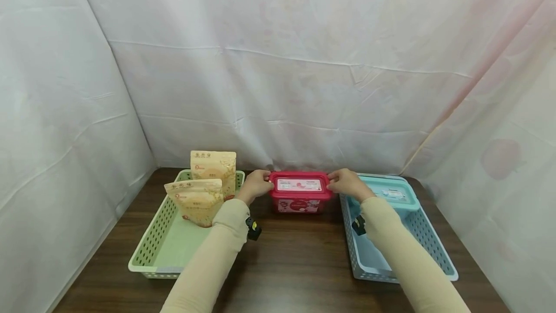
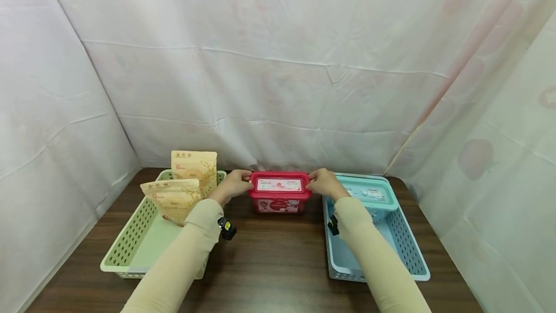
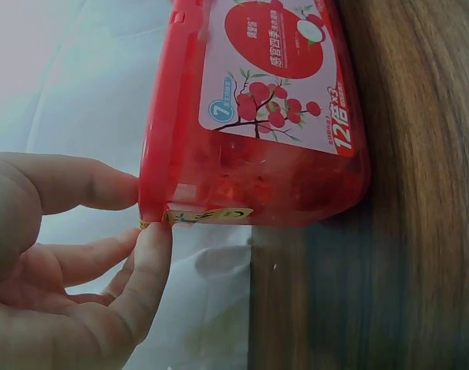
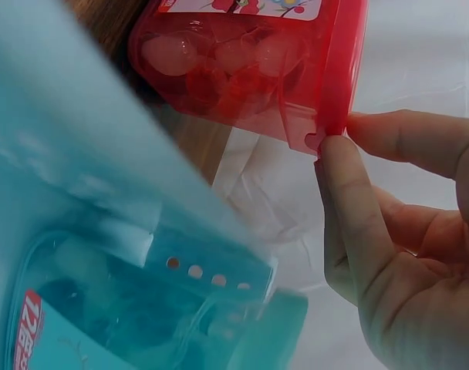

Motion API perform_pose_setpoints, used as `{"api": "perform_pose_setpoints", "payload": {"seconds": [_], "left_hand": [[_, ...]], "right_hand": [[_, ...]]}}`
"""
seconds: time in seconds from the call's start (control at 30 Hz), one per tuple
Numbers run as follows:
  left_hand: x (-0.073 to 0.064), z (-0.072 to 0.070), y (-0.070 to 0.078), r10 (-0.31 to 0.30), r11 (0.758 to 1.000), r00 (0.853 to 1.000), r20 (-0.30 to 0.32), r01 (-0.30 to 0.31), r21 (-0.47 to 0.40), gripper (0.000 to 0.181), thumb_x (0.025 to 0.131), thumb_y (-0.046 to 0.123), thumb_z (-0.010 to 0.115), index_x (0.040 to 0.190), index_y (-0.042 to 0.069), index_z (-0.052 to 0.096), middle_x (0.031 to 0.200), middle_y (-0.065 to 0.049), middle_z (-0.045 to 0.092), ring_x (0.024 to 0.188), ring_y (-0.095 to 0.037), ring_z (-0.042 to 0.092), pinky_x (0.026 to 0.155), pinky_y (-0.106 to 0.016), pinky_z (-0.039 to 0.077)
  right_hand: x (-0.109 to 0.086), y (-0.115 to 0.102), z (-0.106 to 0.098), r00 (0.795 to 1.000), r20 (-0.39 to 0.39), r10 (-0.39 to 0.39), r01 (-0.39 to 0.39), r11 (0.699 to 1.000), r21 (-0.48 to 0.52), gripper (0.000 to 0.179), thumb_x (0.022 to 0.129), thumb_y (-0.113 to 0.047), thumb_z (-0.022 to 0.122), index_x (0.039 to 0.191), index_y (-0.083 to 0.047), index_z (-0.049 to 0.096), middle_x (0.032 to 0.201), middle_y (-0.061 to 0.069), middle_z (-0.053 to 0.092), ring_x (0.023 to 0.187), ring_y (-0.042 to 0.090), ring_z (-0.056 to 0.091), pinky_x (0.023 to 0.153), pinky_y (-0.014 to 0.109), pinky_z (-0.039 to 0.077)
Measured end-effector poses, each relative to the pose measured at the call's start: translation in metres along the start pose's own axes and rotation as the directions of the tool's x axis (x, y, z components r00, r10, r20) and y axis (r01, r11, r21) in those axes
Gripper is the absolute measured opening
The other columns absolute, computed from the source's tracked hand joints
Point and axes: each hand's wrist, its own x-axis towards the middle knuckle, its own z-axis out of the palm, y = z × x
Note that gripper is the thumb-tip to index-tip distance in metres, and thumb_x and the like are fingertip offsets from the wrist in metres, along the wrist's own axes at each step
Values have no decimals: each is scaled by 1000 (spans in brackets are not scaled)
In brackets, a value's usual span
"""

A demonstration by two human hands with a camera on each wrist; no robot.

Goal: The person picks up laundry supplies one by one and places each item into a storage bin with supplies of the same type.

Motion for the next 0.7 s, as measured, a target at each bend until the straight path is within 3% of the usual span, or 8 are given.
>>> {"api": "perform_pose_setpoints", "payload": {"seconds": [0.17, 0.5, 0.7], "left_hand": [[-3, -5, -4, -8, 1000, 1000, -10, 8, 21, 50, 87, 1, 65, 135, -11, 56, 124, -21, 63, 105, -26, 60, 91, -40, 55], [-5, -13, -10, -12, 1000, 1000, -1, 12, 20, 51, 87, 1, 62, 136, -11, 53, 125, -21, 63, 103, -25, 58, 90, -39, 54], [-6, -13, -11, -30, 999, 1000, 0, 30, -18, 52, 89, 2, 63, 138, -11, 51, 127, -23, 61, 112, -30, 59, 95, -42, 52]], "right_hand": [[2, -5, 6, 1000, 15, -5, 5, 1000, 8, 45, 94, -11, 68, 131, 12, 57, 105, 18, 70, 90, 30, 70, 78, 38, 60], [6, -10, 12, 999, 26, -38, 38, 999, 14, 44, 94, -11, 67, 131, 12, 58, 108, 21, 70, 87, 25, 71, 82, 42, 59], [8, -7, 12, 999, 34, -38, 37, 998, 41, 47, 95, -14, 66, 133, 11, 57, 110, 19, 69, 94, 30, 70, 82, 40, 59]]}}
